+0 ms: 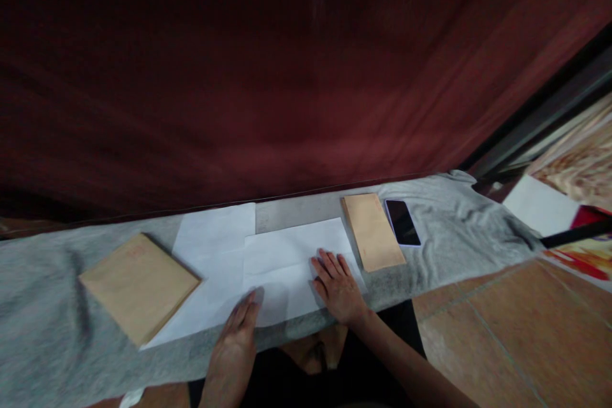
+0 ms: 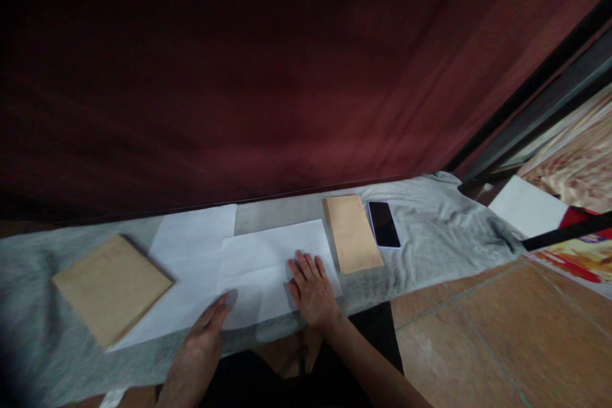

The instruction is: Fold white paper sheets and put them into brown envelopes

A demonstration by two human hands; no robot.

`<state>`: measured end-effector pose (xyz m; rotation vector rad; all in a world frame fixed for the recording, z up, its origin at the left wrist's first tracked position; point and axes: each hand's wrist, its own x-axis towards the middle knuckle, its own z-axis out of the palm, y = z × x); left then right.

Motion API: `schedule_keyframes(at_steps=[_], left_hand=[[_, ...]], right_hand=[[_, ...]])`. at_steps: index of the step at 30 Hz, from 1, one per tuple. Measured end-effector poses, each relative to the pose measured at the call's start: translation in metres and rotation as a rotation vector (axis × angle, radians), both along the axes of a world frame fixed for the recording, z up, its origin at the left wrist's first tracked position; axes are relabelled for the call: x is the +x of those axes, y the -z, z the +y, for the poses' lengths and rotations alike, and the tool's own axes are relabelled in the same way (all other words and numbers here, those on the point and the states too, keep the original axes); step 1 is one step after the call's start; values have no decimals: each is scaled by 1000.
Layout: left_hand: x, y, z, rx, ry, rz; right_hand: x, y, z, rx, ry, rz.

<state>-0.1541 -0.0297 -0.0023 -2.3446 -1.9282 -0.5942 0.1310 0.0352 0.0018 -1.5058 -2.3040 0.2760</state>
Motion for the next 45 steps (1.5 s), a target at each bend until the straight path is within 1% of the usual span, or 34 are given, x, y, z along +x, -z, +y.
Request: schedule_keyframes(at_steps=[2, 3, 5, 7, 9, 10, 12, 14, 17, 20, 23, 26, 27, 29, 32, 34, 37, 41, 45], left_hand=[[8, -8, 3, 9, 27, 58], [17, -13, 7, 22, 39, 90], [43, -21, 20, 66, 72, 85], [78, -24, 37, 73, 129, 53], [112, -20, 53, 46, 137, 39], [125, -16, 59, 24, 132, 29], [139, -7, 65, 1, 102, 15], [136, 1, 64, -1, 64, 8], [115, 7, 54, 39, -12, -8], [93, 6, 45, 65, -79, -25], [86, 0, 45, 31, -108, -14], [94, -10, 59, -5, -137, 5], [98, -14, 67, -8, -131, 4], [106, -18, 82, -4, -75, -7], [110, -15, 99, -19, -35, -13], [109, -9, 102, -22, -46, -12], [103, -3, 97, 11, -68, -14], [92, -1, 85, 63, -138, -11], [76, 0, 72, 93, -177, -5]], right_hand=[[1, -1, 0, -3, -7, -2], [2, -1, 0, -3, -11, -2], [2, -2, 0, 3, -16, -2], [2, -1, 0, 8, -19, 0], [2, 0, 0, 12, -24, 1], [2, 0, 0, 13, -28, 1], [3, 1, 1, 14, -33, -1], [4, 1, 0, 12, -27, 3], [7, -1, -2, 3, -2, 32], [4, -4, -1, -7, 35, 70], [-9, -10, 7, 0, 65, 87], [-25, -14, 22, 32, 21, 67], [-30, -14, 27, 41, 5, 53], [-36, -12, 36, 54, -16, 23], [-37, -5, 44, 65, -21, -20], [-35, -1, 45, 75, -8, -33], [-32, 4, 44, 92, 13, -20], [-24, 7, 43, 98, 53, 0], [-10, 6, 40, 84, 85, 11]])
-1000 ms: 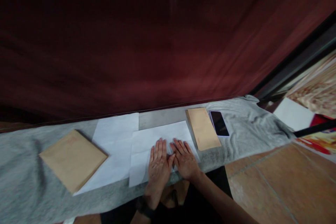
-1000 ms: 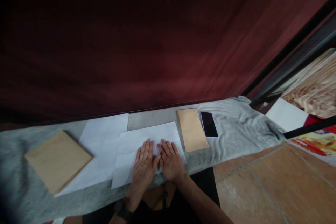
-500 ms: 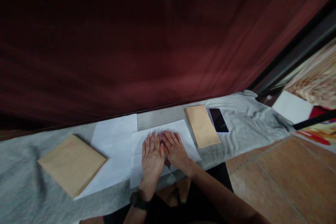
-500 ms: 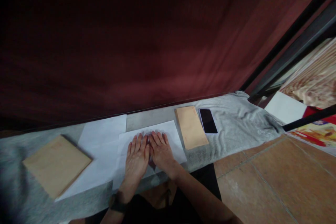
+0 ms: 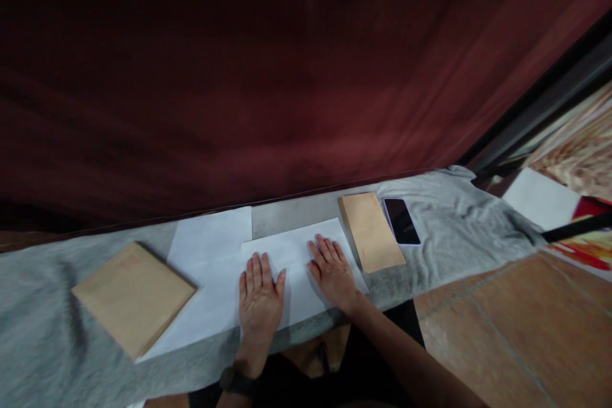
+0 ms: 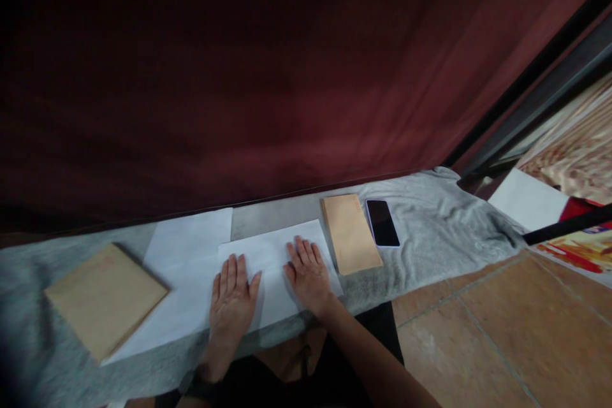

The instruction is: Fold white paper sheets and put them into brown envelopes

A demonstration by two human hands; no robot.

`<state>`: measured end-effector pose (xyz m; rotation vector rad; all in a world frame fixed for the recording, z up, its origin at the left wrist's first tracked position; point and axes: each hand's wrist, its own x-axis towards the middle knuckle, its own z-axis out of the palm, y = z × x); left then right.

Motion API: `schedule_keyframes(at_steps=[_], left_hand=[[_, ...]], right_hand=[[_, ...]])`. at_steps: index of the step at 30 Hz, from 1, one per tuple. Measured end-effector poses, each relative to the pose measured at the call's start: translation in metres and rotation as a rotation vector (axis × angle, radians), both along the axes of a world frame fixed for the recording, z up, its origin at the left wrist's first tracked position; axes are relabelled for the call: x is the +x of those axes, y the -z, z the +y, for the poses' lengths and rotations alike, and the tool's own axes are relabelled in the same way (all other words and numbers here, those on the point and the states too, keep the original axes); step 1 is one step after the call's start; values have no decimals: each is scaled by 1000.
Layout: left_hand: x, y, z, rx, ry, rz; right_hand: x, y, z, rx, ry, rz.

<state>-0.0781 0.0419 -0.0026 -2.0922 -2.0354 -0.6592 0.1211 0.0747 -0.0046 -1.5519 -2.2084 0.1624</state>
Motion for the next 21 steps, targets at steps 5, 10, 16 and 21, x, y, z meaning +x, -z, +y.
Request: schedule_keyframes(at_steps=[5, 10, 16, 21], left_hand=[[-19, 0, -16, 12, -35, 11], [-12, -5, -27, 22, 42, 51], [7, 2, -39, -19, 386, 179], [-5, 4, -50, -2, 345, 196]], right_hand=[[16, -2, -11, -26, 28, 18], [25, -8, -35, -43, -68, 7], [37, -12, -53, 18, -360, -77], [43, -10, -54, 61, -374, -118]])
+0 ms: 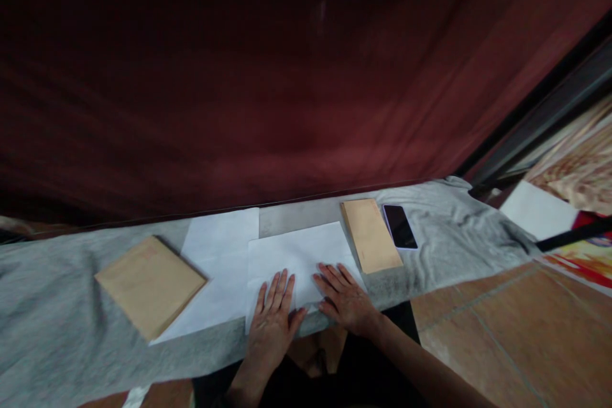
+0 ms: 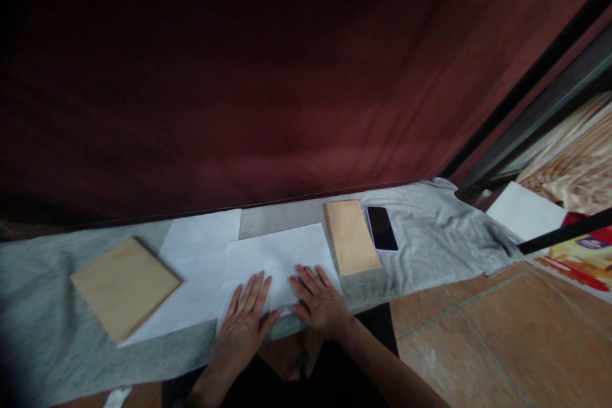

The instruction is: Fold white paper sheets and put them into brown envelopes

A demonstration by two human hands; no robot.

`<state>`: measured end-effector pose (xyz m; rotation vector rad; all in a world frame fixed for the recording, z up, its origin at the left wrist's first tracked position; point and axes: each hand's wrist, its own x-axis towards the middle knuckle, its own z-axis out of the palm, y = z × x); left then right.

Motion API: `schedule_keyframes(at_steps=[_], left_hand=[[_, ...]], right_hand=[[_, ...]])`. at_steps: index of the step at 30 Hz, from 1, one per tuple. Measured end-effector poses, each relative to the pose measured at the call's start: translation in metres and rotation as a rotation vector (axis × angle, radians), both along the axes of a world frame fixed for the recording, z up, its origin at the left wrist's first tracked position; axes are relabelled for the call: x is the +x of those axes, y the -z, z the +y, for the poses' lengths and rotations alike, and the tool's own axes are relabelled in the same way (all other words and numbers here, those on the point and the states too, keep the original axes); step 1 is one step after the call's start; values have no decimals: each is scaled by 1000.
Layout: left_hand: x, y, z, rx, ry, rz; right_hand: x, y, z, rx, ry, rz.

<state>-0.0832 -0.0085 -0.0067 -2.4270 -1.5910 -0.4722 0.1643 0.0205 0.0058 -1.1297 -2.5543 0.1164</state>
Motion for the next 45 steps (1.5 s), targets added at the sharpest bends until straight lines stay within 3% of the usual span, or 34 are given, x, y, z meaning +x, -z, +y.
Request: schedule_keyframes(at_steps=[8, 13, 19, 24, 29, 34, 37, 39, 41, 45], left_hand=[[-9, -1, -16, 15, -58, 4], [-22, 2, -28, 36, -90, -57], [-46, 5, -31, 92, -18, 18], [-57, 1, -21, -44, 41, 208], [-53, -14, -16, -230, -37, 242], [-56, -43, -11, -168, -34, 134], [-64, -74, -6, -11, -22, -4], [-69, -101, -3, 98, -63, -164], [-71, -130, -2, 107, -126, -377], [-76, -178, 3, 39, -565, -822]], right_hand=[[-7, 5, -11, 65, 34, -12], [11, 6, -15, 60, 106, -29], [24, 5, -18, 66, 100, -44], [21, 3, -18, 28, 111, -47], [19, 1, -19, -14, 136, -32], [22, -8, -12, -76, 166, 17], [32, -30, 1, -115, 218, 76], [40, -55, 11, -130, 293, 168], [47, -88, 21, -126, 317, 307], [53, -151, 41, -61, 354, 583]])
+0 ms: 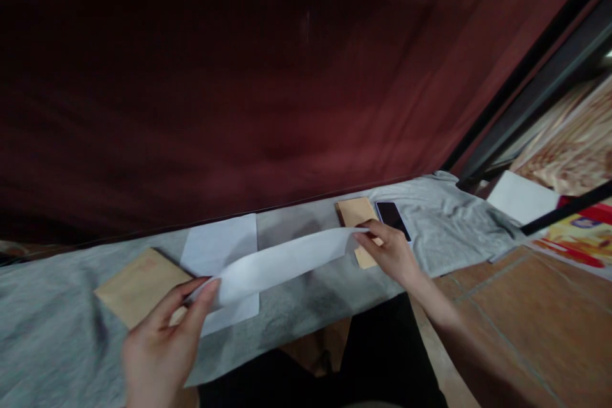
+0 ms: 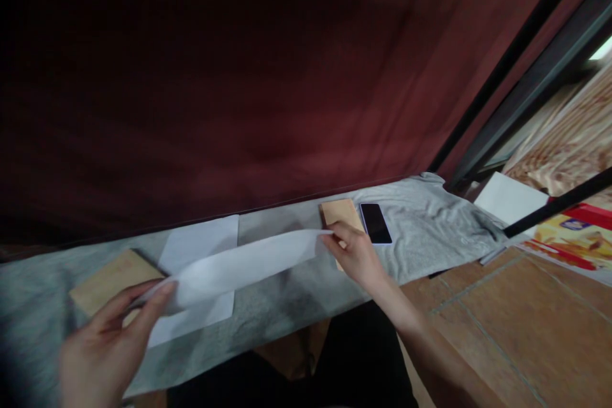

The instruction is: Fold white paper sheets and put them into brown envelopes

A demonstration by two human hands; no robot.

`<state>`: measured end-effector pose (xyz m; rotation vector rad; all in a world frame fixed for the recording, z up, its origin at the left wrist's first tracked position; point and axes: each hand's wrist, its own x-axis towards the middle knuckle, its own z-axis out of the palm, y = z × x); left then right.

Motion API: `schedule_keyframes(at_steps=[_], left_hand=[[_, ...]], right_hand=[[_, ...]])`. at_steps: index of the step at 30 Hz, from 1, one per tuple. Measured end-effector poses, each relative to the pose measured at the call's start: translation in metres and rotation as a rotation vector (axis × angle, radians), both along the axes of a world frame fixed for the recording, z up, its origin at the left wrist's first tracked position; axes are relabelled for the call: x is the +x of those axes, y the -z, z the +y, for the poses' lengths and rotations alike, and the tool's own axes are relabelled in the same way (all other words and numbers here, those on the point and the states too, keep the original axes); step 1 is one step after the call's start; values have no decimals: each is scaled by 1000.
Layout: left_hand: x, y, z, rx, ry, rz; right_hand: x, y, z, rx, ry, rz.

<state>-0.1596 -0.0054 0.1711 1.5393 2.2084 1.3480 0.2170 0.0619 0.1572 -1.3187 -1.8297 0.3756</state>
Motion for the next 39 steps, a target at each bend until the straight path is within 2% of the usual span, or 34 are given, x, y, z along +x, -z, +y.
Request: schedule_keyframes(at_steps=[1, 3, 5, 8, 11, 15, 19, 23, 24, 26, 29, 32, 35, 39], left_hand=[[-1, -6, 3, -14, -60, -90], [-3, -10, 14, 0, -87, -264], [-1, -4, 28, 46, -51, -438], [10, 13, 48, 16, 29, -686], [22, 32, 54, -106, 138, -856], [28, 63, 40, -296, 246, -901], [21, 100, 30, -338, 162, -829], [16, 125, 34, -274, 167, -655], [17, 129, 35, -262, 159, -623], [20, 132, 36, -257, 144, -586], [25, 132, 33, -277, 135, -553], [25, 130, 29, -301, 130, -539], [22, 128, 27, -326, 137, -566], [22, 125, 27, -361, 126, -605]], right_hand=[[-1, -11, 6, 41, 24, 49], [-5, -23, 18, 58, 17, 128], [-12, -21, 32, 41, -9, 179], [-24, 1, 53, 35, 22, 192], [-33, 34, 71, -12, 39, 143], [-41, 74, 88, -39, 113, 35], [-48, 99, 96, -71, 138, -35], [-65, 115, 83, -51, 137, -134], [-72, 120, 76, -31, 116, -222], [-89, 133, 57, -10, 6, -365], [-117, 153, 27, -8, -157, -464], [-133, 166, 6, -2, -188, -516], [-129, 169, 1, 8, -141, -527], [-107, 170, 8, 47, -102, -512]])
